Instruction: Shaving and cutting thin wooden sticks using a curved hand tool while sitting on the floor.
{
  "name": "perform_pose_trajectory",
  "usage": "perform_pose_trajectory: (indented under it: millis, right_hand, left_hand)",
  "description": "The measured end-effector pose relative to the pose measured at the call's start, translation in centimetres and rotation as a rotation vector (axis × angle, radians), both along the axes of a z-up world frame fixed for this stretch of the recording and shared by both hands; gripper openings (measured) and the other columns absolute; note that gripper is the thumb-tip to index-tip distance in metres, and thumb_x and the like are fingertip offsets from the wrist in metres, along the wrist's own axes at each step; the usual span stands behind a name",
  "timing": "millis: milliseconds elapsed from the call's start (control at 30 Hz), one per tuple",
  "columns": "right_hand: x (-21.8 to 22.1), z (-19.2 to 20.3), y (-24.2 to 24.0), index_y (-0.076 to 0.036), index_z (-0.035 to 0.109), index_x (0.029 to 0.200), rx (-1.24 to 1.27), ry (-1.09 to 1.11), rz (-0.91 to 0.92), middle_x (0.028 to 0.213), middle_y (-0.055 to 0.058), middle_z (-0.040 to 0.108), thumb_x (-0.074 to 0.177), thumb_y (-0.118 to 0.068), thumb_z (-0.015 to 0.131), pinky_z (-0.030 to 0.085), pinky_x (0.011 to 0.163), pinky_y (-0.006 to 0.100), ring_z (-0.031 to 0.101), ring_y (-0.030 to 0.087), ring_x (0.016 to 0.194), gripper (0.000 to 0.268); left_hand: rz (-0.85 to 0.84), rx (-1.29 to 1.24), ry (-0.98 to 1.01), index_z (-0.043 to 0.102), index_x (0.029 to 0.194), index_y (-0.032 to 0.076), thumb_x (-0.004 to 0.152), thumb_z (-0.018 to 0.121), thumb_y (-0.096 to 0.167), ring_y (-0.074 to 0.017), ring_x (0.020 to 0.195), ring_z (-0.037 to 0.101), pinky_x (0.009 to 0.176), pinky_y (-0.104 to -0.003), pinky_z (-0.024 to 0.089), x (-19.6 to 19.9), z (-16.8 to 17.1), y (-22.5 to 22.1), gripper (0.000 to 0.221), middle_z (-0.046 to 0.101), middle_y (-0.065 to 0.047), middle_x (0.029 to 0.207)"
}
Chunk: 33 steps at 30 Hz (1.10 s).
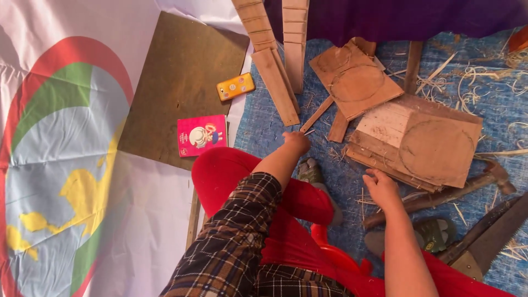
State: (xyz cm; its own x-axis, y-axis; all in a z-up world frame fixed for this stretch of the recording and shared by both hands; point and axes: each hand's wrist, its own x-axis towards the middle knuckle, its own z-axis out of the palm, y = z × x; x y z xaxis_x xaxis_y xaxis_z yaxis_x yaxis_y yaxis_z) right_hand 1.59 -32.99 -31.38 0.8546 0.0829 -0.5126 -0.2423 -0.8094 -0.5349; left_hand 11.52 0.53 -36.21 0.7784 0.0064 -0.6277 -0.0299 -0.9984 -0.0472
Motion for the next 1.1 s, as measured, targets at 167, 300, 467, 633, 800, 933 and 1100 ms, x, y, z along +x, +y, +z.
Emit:
perform_pose_trajectory:
  millis: [167, 300, 467, 633, 800, 933, 1100]
  right_hand:
    - [0.4, -0.7, -0.4, -0.033, 0.071, 0.130, -0.023, -0.025, -0.003, 0.107, 0.002, 0.080, 0.096, -0.056, 0.062, 0.053, 0.103, 0.045, 0.069, 0.029, 0.116, 0.042]
    - [0.8, 1.6, -0.4, -0.028, 0.072, 0.131, -0.014, -0.037, -0.055, 0.110, 0.007, 0.079, 0.097, -0.052, 0.060, 0.054, 0.103, 0.046, 0.070, 0.032, 0.115, 0.042]
    - [1.1, 2.4, 0.8, -0.018, 0.073, 0.127, 0.097, -0.094, -0.072, 0.105, 0.014, 0.079, 0.095, -0.045, 0.065, 0.056, 0.099, 0.047, 0.071, 0.035, 0.110, 0.043]
    - [2.2, 4.0, 2.1, -0.010, 0.061, 0.137, 0.336, -0.004, -0.250, 0.087, 0.015, 0.080, 0.095, -0.045, 0.066, 0.060, 0.068, 0.039, 0.076, 0.027, 0.077, 0.055]
    - [2.1, 13.7, 3.5, -0.001, 0.068, 0.098, 0.831, 0.211, -0.638, 0.066, 0.011, 0.059, 0.102, -0.038, 0.059, 0.040, 0.045, 0.029, 0.051, 0.018, 0.050, 0.039]
    - [2.8, 17.0, 2.4, 0.003, 0.067, 0.102, 1.156, 0.007, -0.631, 0.066, 0.010, 0.055, 0.105, -0.021, 0.056, 0.040, 0.050, 0.030, 0.050, 0.019, 0.054, 0.027]
    - [2.8, 22.2, 3.3, 0.004, 0.074, 0.104, 1.005, -0.167, -0.516, 0.069, 0.006, 0.052, 0.103, -0.021, 0.060, 0.039, 0.052, 0.027, 0.046, 0.015, 0.058, 0.028]
  left_hand:
    - [0.164, 0.171, 0.232, 0.065, 0.139, 0.022, 0.099, 0.044, 0.029, -0.0360, 0.130, 0.056, 0.099, -0.073, 0.036, -0.1, -0.3, 0.3, 0.045, 0.059, -0.003, 0.146]
    - [0.121, 0.153, 0.271, 0.057, 0.148, 0.019, 0.103, 0.043, 0.019, -0.0332, 0.144, 0.043, 0.100, -0.080, 0.033, -1.0, -1.4, 0.2, 0.047, 0.046, -0.003, 0.159]
    - [-0.081, -0.006, 0.238, 0.071, 0.129, 0.007, 0.092, 0.061, 0.011, -0.0371, 0.127, 0.061, 0.099, -0.063, 0.051, -1.1, 0.4, -1.7, 0.038, 0.065, -0.014, 0.136]
    - [-0.210, -0.278, 0.149, 0.075, 0.111, -0.001, 0.082, 0.073, 0.019, -0.0442, 0.113, 0.067, 0.092, -0.059, 0.057, 0.6, 9.9, -5.3, 0.035, 0.071, -0.023, 0.115]
    - [-0.436, -0.518, -0.235, 0.078, 0.090, 0.006, 0.078, 0.073, 0.024, -0.0340, 0.073, 0.065, 0.073, -0.040, 0.055, -3.2, 19.8, -9.3, 0.023, 0.074, -0.012, 0.084]
    - [-0.396, -0.914, -0.419, 0.076, 0.079, 0.009, 0.069, 0.072, 0.006, -0.0230, 0.066, 0.066, 0.065, -0.033, 0.054, -5.8, 24.8, -11.3, 0.012, 0.074, -0.002, 0.078]
    - [-0.063, -1.113, -0.353, 0.070, 0.082, 0.007, 0.076, 0.074, 0.007, -0.0156, 0.064, 0.062, 0.064, -0.027, 0.052, -5.9, 27.9, -13.2, 0.008, 0.070, -0.001, 0.075]
